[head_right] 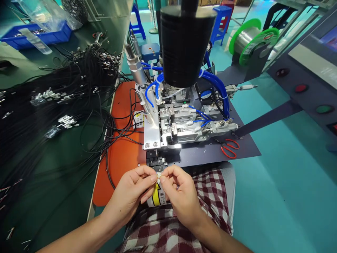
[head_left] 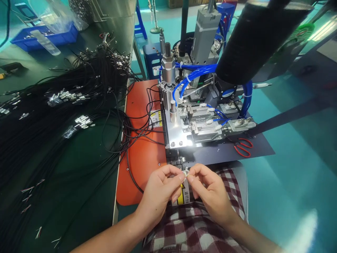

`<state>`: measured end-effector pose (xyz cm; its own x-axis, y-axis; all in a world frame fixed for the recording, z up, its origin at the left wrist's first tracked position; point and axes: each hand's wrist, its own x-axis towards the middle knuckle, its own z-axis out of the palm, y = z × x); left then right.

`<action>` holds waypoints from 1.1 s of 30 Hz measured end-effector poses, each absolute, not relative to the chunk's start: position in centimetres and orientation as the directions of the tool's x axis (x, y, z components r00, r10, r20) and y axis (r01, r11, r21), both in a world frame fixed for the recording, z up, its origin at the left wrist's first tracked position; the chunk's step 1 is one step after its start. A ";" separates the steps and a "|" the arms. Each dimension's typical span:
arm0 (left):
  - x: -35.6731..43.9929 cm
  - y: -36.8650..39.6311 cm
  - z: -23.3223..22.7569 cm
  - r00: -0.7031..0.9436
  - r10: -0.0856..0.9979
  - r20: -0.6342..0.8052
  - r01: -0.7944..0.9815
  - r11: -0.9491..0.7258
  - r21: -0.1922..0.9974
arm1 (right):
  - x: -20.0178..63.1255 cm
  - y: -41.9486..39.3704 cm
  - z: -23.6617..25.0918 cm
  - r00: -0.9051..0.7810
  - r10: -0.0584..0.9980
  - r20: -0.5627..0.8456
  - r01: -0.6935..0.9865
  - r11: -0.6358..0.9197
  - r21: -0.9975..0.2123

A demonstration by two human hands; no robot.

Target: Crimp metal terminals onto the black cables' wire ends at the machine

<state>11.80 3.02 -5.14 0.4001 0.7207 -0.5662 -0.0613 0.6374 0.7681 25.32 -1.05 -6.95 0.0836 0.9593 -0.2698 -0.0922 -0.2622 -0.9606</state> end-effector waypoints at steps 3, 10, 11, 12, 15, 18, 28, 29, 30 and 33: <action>11.7 3.1 -5.1 0.390 0.723 -0.571 -0.038 0.632 0.774 | 25.5 -1.0 -7.0 0.064 0.951 -0.303 -0.112 -0.295 -0.949; 11.6 3.2 -4.9 0.414 0.726 -0.549 -0.037 0.616 0.787 | 25.2 -0.9 -6.3 0.054 0.970 -0.236 0.064 -0.239 -0.969; 11.6 3.2 -4.8 0.414 0.728 -0.547 -0.038 0.614 0.788 | 25.0 -1.0 -6.3 0.059 0.979 -0.196 0.091 -0.200 -0.976; 11.7 3.2 -4.8 0.412 0.730 -0.546 -0.037 0.612 0.790 | 24.8 -1.1 -6.4 0.059 0.986 -0.154 0.122 -0.161 -0.979; 11.6 3.3 -4.8 0.395 0.738 -0.547 -0.009 0.599 0.801 | 24.8 -1.4 -7.1 0.039 0.994 -0.104 0.198 -0.109 -0.974; 11.5 3.3 -4.9 0.398 0.729 -0.557 0.029 0.597 0.802 | 25.4 -1.3 -7.3 0.037 0.987 -0.154 0.180 -0.158 -0.971; 11.5 3.3 -4.6 0.405 0.727 -0.555 0.072 0.580 0.812 | 25.9 -0.7 -6.5 0.082 0.994 -0.078 0.223 -0.095 -0.970; 11.4 3.3 -4.7 0.407 0.726 -0.555 0.079 0.577 0.813 | 25.9 -0.8 -6.7 0.078 0.993 -0.086 0.212 -0.101 -0.972; 11.4 3.3 -4.7 0.410 0.723 -0.556 0.084 0.577 0.813 | 25.9 -0.8 -6.8 0.072 0.991 -0.109 0.190 -0.121 -0.974; 11.4 3.4 -4.8 0.413 0.717 -0.562 0.084 0.584 0.807 | 26.1 -0.7 -6.7 0.045 0.977 -0.210 0.104 -0.214 -0.971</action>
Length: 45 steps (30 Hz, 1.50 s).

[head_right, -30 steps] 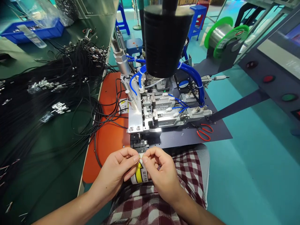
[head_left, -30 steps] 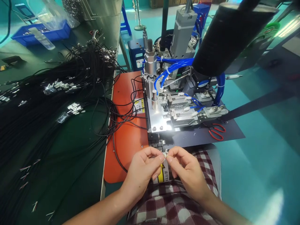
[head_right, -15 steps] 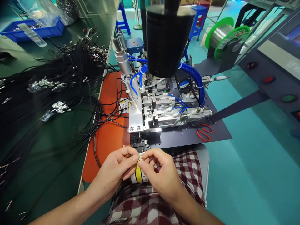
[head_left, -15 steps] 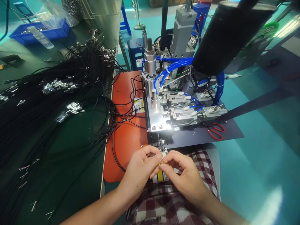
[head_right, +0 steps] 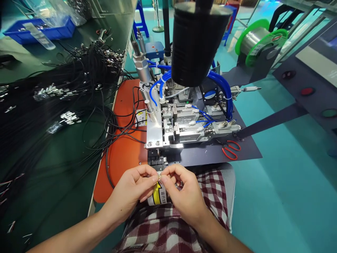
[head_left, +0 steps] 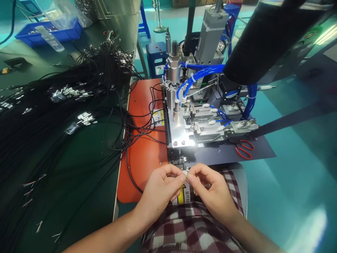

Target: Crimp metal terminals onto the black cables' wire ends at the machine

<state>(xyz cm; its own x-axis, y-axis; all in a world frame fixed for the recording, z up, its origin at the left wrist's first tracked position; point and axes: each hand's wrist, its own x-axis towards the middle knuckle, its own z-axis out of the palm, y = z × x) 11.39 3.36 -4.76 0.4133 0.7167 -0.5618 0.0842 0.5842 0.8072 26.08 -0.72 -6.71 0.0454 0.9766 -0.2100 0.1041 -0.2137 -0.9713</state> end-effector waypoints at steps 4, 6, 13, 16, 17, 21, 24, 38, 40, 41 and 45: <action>11.5 3.3 -4.7 0.396 0.720 -0.570 0.071 0.595 0.801 | 26.2 -0.2 -6.0 0.058 0.964 -0.260 0.063 -0.263 -0.963; 11.6 3.3 -4.7 0.395 0.723 -0.567 0.060 0.595 0.801 | 26.0 0.0 -5.7 0.072 0.965 -0.251 0.089 -0.257 -0.962; 11.5 3.3 -4.8 0.397 0.725 -0.563 0.078 0.585 0.807 | 25.6 -0.5 -6.3 0.086 0.964 -0.253 0.038 -0.257 -0.966; 11.5 3.4 -4.7 0.385 0.728 -0.568 0.085 0.584 0.807 | 26.0 -0.5 -6.7 0.038 0.947 -0.318 -0.048 -0.317 -0.947; 11.5 3.4 -4.7 0.381 0.728 -0.569 0.082 0.587 0.806 | 26.2 -0.4 -6.7 0.017 0.944 -0.329 -0.065 -0.328 -0.943; 11.5 3.5 -4.8 0.392 0.726 -0.565 0.056 0.594 0.802 | 26.7 0.0 -6.3 0.004 0.941 -0.338 0.011 -0.338 -0.941; 11.5 3.4 -4.9 0.401 0.721 -0.566 0.049 0.600 0.799 | 26.6 0.1 -6.0 0.040 0.956 -0.292 0.132 -0.295 -0.946; 11.2 3.8 -4.5 0.380 0.797 -0.470 0.168 0.440 0.882 | 26.0 0.3 -6.5 -0.032 0.941 -0.338 -0.070 -0.339 -0.938; 11.2 4.1 -4.4 0.361 0.833 -0.420 0.228 0.358 0.905 | 26.3 0.6 -6.8 -0.025 0.931 -0.363 -0.101 -0.364 -0.926; 11.3 4.3 -4.3 0.348 0.856 -0.381 0.263 0.301 0.917 | 26.4 0.9 -6.9 -0.013 0.927 -0.374 -0.108 -0.373 -0.922; 11.1 5.4 -4.7 0.384 0.915 -0.121 0.449 -0.071 0.891 | 27.2 2.1 -7.4 0.026 0.925 -0.380 -0.093 -0.376 -0.922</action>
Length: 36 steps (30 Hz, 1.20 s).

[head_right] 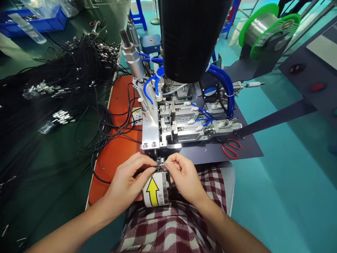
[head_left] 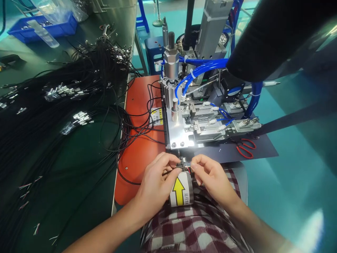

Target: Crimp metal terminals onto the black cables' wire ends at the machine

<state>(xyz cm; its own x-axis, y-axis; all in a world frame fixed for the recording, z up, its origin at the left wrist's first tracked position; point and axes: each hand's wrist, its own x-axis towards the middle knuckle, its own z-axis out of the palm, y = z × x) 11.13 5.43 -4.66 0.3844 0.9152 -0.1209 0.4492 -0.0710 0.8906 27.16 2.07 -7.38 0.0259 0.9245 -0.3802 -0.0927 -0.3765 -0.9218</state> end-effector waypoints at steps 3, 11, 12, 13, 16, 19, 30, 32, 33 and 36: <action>10.8 6.1 -5.4 0.523 0.852 0.025 0.511 -0.336 0.791 | 27.5 2.9 -7.8 0.023 0.925 -0.379 -0.070 -0.376 -0.924; 10.0 6.9 -7.1 0.724 0.673 0.150 0.548 -0.694 0.467 | 27.9 3.5 -9.3 -0.021 0.922 -0.388 -0.055 -0.388 -0.920; 10.0 7.0 -7.3 0.731 0.659 0.176 0.538 -0.716 0.446 | 27.9 3.5 -9.4 -0.018 0.920 -0.391 -0.049 -0.391 -0.919; 10.0 7.0 -7.4 0.734 0.649 0.199 0.530 -0.731 0.430 | 27.9 3.5 -9.5 -0.016 0.919 -0.395 -0.043 -0.395 -0.918; 10.0 7.0 -7.5 0.736 0.639 0.224 0.523 -0.746 0.412 | 27.9 3.5 -9.5 -0.015 0.916 -0.400 -0.030 -0.401 -0.916; 9.9 7.0 -7.6 0.734 0.643 0.218 0.528 -0.742 0.413 | 27.9 3.5 -9.6 -0.014 0.912 -0.409 -0.029 -0.409 -0.912; 10.0 7.0 -7.8 0.743 0.636 0.206 0.536 -0.751 0.385 | 27.6 3.4 -10.0 0.009 0.918 -0.397 -0.062 -0.396 -0.916; 10.0 6.9 -7.9 0.747 0.633 0.203 0.540 -0.756 0.370 | 27.6 3.4 -10.0 0.014 0.920 -0.391 -0.063 -0.390 -0.919; 9.9 6.9 -7.9 0.750 0.630 0.203 0.540 -0.760 0.363 | 27.6 3.4 -10.0 0.015 0.921 -0.390 -0.065 -0.388 -0.919; 9.9 6.9 -8.0 0.754 0.626 0.197 0.543 -0.763 0.351 | 27.6 3.2 -10.1 0.017 0.922 -0.386 -0.072 -0.384 -0.921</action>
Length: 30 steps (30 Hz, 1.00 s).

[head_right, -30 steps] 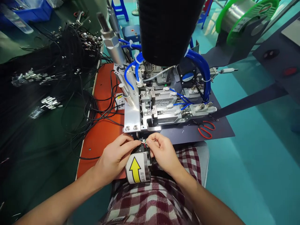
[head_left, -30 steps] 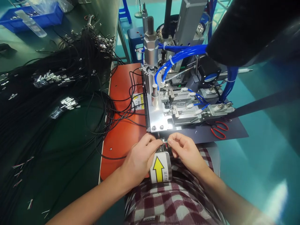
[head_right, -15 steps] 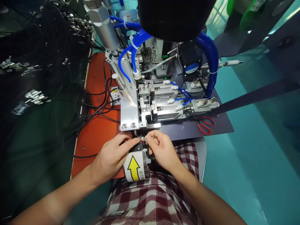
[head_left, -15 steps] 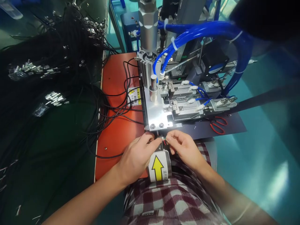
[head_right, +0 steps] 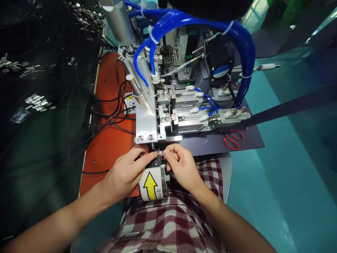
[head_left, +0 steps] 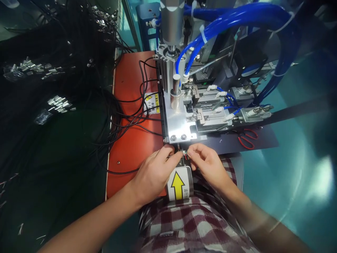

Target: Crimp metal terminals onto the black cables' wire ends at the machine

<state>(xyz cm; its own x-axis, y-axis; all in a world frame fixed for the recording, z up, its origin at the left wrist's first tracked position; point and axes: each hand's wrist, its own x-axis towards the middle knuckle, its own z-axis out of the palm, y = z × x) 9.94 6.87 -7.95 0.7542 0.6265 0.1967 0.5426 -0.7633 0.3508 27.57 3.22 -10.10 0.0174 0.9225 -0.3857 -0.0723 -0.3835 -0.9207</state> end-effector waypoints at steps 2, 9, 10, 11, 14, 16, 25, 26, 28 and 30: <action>10.0 6.9 -8.0 0.754 0.628 0.190 0.545 -0.761 0.352 | 27.5 3.0 -10.1 0.025 0.925 -0.378 -0.082 -0.375 -0.923; 10.0 6.8 -8.1 0.746 0.646 0.163 0.556 -0.739 0.380 | 27.0 2.6 -10.7 0.095 0.956 -0.278 -0.061 -0.273 -0.960; 10.0 6.8 -8.0 0.745 0.646 0.164 0.557 -0.739 0.379 | 26.9 2.5 -10.9 0.101 0.960 -0.262 -0.060 -0.257 -0.964; 10.0 6.8 -8.0 0.744 0.648 0.165 0.560 -0.739 0.376 | 26.8 2.5 -11.0 0.106 0.962 -0.250 -0.059 -0.245 -0.968; 10.0 6.8 -7.9 0.746 0.645 0.167 0.563 -0.744 0.361 | 26.7 2.4 -11.2 0.119 0.963 -0.241 -0.055 -0.236 -0.970; 10.0 6.8 -7.9 0.748 0.641 0.171 0.563 -0.750 0.348 | 26.7 2.4 -11.0 0.115 0.956 -0.271 -0.065 -0.265 -0.962; 9.9 6.7 -7.9 0.763 0.618 0.188 0.559 -0.778 0.287 | 27.0 2.9 -9.7 0.024 0.891 -0.454 -0.148 -0.446 -0.883; 9.9 6.7 -8.0 0.765 0.615 0.189 0.559 -0.781 0.280 | 27.0 2.8 -9.7 0.049 0.892 -0.449 -0.097 -0.443 -0.891; 9.9 6.7 -8.1 0.769 0.611 0.188 0.560 -0.786 0.261 | 27.0 2.7 -9.7 0.105 0.904 -0.415 0.022 -0.419 -0.908; 10.0 6.7 -8.1 0.772 0.605 0.194 0.560 -0.793 0.243 | 26.9 2.5 -9.7 0.145 0.921 -0.362 0.119 -0.379 -0.918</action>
